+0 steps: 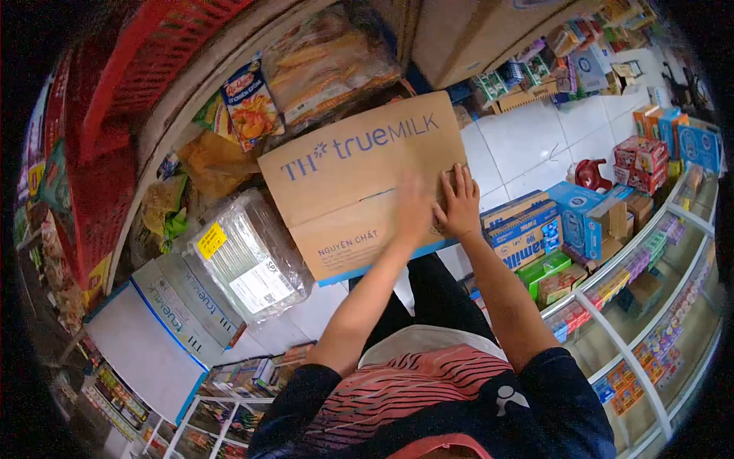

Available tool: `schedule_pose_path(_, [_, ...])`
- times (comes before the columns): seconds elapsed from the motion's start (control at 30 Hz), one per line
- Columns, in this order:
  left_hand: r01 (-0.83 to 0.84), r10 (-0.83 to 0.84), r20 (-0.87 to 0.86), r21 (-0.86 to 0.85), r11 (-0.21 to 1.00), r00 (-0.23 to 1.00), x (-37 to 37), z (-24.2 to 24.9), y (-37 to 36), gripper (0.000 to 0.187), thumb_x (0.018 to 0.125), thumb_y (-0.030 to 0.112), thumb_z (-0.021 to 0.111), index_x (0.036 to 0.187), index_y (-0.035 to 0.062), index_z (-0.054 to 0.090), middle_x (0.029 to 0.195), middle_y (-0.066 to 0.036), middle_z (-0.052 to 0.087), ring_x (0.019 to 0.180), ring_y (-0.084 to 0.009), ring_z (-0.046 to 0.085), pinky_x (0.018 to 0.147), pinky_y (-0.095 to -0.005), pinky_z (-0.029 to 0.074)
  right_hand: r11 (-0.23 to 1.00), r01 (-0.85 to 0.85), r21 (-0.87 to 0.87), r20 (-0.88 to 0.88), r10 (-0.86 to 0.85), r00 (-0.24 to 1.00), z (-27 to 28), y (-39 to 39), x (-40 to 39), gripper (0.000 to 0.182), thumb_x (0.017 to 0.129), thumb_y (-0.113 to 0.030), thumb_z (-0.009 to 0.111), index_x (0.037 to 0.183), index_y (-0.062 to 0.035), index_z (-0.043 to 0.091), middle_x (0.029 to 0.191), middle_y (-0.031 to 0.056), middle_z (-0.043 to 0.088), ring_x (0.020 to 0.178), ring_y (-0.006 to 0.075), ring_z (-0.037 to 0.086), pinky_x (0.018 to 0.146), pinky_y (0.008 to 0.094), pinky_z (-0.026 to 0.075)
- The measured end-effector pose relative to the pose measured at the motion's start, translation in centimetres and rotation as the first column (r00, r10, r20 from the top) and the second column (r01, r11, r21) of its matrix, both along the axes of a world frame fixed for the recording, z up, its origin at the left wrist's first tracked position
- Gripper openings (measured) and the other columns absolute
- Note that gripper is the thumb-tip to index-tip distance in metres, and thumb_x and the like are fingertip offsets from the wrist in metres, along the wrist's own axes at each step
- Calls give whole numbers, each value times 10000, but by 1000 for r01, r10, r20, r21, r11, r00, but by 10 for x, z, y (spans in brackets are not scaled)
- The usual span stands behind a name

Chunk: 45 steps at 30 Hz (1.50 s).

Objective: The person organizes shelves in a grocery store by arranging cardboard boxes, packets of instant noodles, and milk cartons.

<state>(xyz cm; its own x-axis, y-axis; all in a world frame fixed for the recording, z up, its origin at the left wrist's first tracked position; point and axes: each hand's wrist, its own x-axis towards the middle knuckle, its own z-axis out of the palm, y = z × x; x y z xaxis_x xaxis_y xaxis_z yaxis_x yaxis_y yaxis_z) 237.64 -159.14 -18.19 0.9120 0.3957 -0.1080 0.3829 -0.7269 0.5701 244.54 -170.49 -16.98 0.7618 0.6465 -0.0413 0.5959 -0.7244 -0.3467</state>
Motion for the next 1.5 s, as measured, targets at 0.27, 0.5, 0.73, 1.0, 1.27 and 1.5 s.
schedule_pose_path(0.27, [188, -169, -98, 245, 951, 981, -119, 25, 71, 340, 777, 84, 463, 1109, 52, 529, 1272, -149, 408, 1184, -306, 375, 973, -407, 315, 999, -51, 2, 44, 50, 998, 2, 1, -1, 549, 794, -311, 508, 1292, -120, 379, 1371, 185, 240, 1259, 364, 213, 993, 496, 206])
schedule_pose_path(0.5, [-496, 490, 101, 308, 812, 866, -179, 51, 122, 408, 791, 34, 480, 1192, 38, 407, 1226, -242, 401, 1093, -406, 415, 934, -445, 334, 995, -50, -92, 43, 54, 998, 5, 5, -4, 585, 784, -271, 526, 1305, -83, 338, 1384, 217, 193, 1267, 380, 192, 993, 476, 211])
schedule_pose_path(0.73, [-533, 513, 148, 315, 786, 845, -183, 42, 119, 390, 802, 37, 469, 1188, 43, 414, 1110, -232, 463, 971, -384, 477, 807, -422, 414, 995, -70, -75, 126, 79, 989, 6, 6, -7, 598, 781, -253, 525, 1312, -70, 319, 1395, 199, 186, 1285, 349, 176, 997, 459, 217])
schedule_pose_path(1.0, [-506, 565, -47, 387, 771, 824, -212, 46, 84, 362, 770, 83, 422, 1125, 37, 481, 947, -176, 522, 827, -295, 525, 679, -378, 440, 989, -68, -131, 148, 87, 985, 7, 3, -10, 571, 817, -298, 454, 1313, -57, 306, 1382, 197, 216, 1279, 354, 184, 1017, 451, 182])
schedule_pose_path(1.27, [-400, 402, -46, 45, 916, 915, -368, 72, 3, 158, 802, 113, 430, 938, 103, 510, 854, -153, 547, 792, -307, 558, 646, -416, 455, 916, -374, 145, 11, 376, 926, 27, 28, -63, 272, 791, -79, 447, 1021, 17, 556, 997, 186, 584, 922, 329, 548, 795, 379, 428])
schedule_pose_path(1.5, [-661, 618, -263, -125, 740, 741, -532, 115, -68, 239, 787, 192, 480, 1020, 146, 506, 873, -141, 578, 820, -321, 576, 674, -427, 461, 631, -634, 447, -455, 771, 447, 64, 71, -253, 162, 771, -10, 480, 869, 18, 605, 700, 115, 607, 643, 172, 574, 614, 287, 450])
